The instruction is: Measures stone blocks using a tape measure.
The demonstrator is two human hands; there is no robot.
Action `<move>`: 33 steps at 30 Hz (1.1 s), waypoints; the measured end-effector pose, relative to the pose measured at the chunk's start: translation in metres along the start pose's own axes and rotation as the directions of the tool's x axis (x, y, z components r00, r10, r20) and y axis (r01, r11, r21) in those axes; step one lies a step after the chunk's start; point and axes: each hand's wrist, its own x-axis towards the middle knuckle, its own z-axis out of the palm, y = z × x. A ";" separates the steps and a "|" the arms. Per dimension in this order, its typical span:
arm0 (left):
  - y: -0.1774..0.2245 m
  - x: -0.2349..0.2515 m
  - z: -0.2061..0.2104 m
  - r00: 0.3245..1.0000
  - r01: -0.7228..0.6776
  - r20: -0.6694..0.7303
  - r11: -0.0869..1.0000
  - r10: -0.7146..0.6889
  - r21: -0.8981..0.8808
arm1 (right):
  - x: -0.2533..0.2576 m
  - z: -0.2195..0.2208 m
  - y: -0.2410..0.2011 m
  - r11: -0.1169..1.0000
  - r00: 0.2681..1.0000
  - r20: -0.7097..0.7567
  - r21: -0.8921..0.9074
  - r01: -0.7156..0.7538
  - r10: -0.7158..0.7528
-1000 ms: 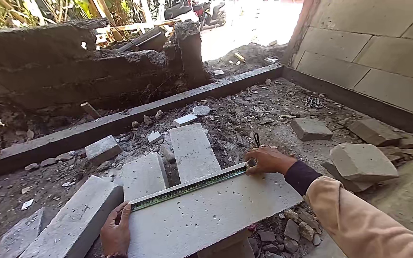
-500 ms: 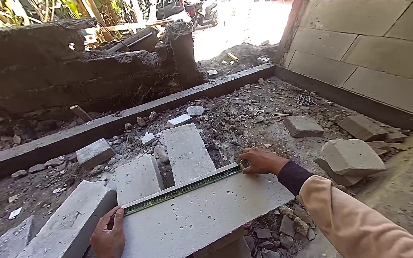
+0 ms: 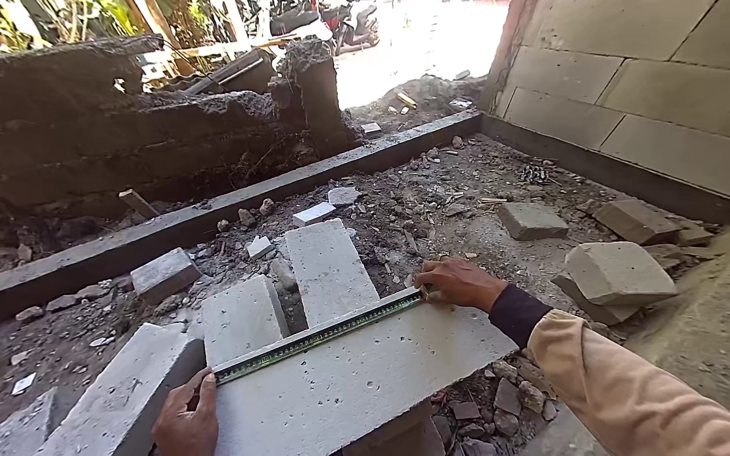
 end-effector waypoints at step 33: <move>0.154 0.092 -0.011 0.792 -0.451 0.442 0.892 0.421 -0.042 | -0.010 0.021 -0.018 0.947 0.993 -0.102 -0.321 0.023 -0.059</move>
